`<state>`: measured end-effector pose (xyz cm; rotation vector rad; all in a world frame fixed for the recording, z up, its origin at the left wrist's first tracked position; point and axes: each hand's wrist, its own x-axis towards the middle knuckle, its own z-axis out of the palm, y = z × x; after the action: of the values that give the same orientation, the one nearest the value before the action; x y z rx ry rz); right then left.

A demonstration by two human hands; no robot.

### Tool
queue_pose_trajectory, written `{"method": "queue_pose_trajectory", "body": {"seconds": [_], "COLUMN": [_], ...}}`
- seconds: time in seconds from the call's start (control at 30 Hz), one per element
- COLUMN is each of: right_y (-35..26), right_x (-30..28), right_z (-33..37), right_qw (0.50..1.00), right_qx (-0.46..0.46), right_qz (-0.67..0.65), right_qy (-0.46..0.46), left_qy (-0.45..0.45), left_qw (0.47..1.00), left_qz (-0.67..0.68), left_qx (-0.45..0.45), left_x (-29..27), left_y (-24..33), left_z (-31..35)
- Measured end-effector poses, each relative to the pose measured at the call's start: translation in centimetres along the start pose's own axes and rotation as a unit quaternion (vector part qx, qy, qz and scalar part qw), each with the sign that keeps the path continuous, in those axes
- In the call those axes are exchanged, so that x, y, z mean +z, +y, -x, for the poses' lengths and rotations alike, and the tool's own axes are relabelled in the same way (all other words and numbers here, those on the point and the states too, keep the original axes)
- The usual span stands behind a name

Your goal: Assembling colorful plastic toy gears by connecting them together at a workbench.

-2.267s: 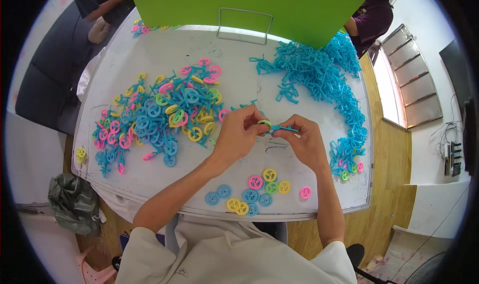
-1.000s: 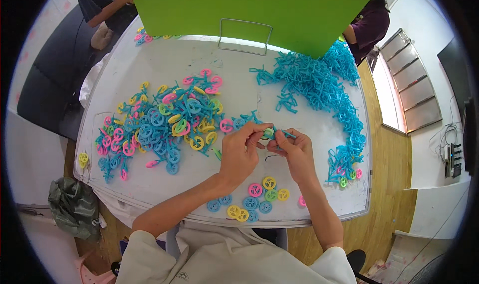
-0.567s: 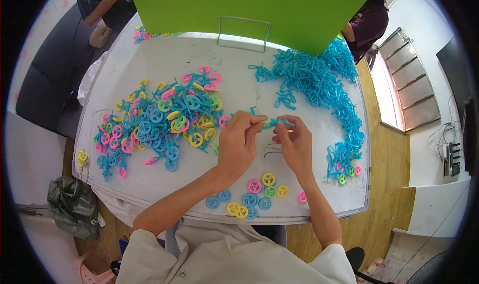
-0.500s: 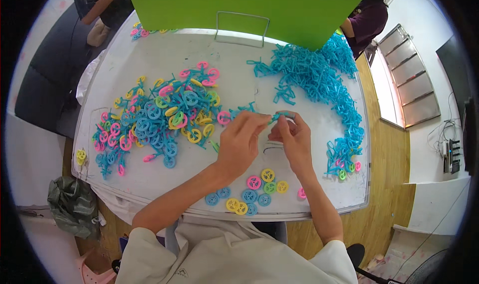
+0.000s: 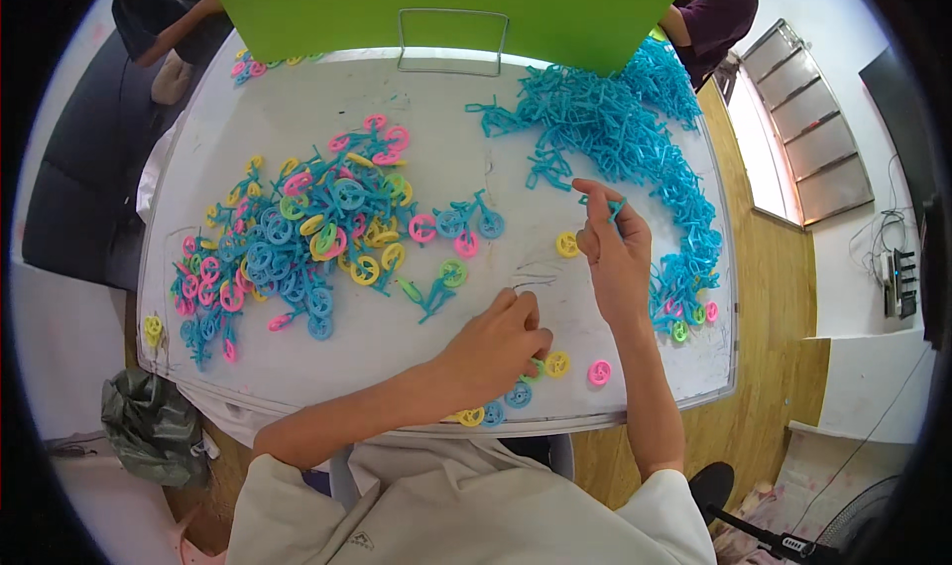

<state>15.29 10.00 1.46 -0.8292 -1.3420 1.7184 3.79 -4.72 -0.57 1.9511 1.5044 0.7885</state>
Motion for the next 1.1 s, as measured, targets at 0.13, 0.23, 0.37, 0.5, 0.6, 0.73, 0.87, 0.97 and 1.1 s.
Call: {"method": "queue_pose_trajectory", "body": {"seconds": [0.13, 0.23, 0.37, 0.5, 0.6, 0.73, 0.87, 0.97, 1.1], "right_y": [-0.2, -0.1, 0.1, 0.4, 0.8, 0.5, 0.8, 1.3, 0.2], "right_x": [0.8, 0.8, 0.6, 0.9, 1.7, 2.3, 2.7, 2.8, 3.1], "right_z": [0.2, 0.0, -0.1, 0.2, 1.0, 1.5, 1.5, 1.6, 1.5], "right_qw": [0.997, 0.993, 0.992, 0.984, 0.975, 0.966, 0.964, 0.971, 0.974], "right_qx": [-0.016, -0.028, -0.029, -0.033, -0.015, -0.037, -0.022, 0.007, 0.059], "right_qz": [0.071, 0.111, 0.124, 0.165, 0.198, 0.236, 0.24, 0.213, 0.181], "right_qy": [-0.018, -0.001, -0.009, -0.057, -0.098, -0.098, -0.108, -0.108, -0.12], "left_qy": [0.011, 0.002, 0.153, 0.22, 0.242, 0.232, 0.251, 0.287, 0.323], "left_qw": [0.997, 0.962, 0.923, 0.894, 0.849, 0.855, 0.863, 0.882, 0.919], "left_qz": [0.073, 0.202, 0.294, 0.361, 0.44, 0.422, 0.402, 0.339, 0.19], "left_qx": [-0.011, -0.183, -0.197, -0.148, -0.166, -0.193, -0.172, -0.155, -0.119], "left_x": [-0.2, -2.3, -3.5, -4.9, -4.8, -4.6, -4.0, -3.3, -3.2], "left_y": [-0.5, 0.2, -0.7, -2.3, -2.7, -2.6, -3.4, -3.7, -3.1], "left_z": [-0.6, -1.6, -1.9, -2.1, -2.3, -2.5, -2.3, -2.4, -2.1]}}
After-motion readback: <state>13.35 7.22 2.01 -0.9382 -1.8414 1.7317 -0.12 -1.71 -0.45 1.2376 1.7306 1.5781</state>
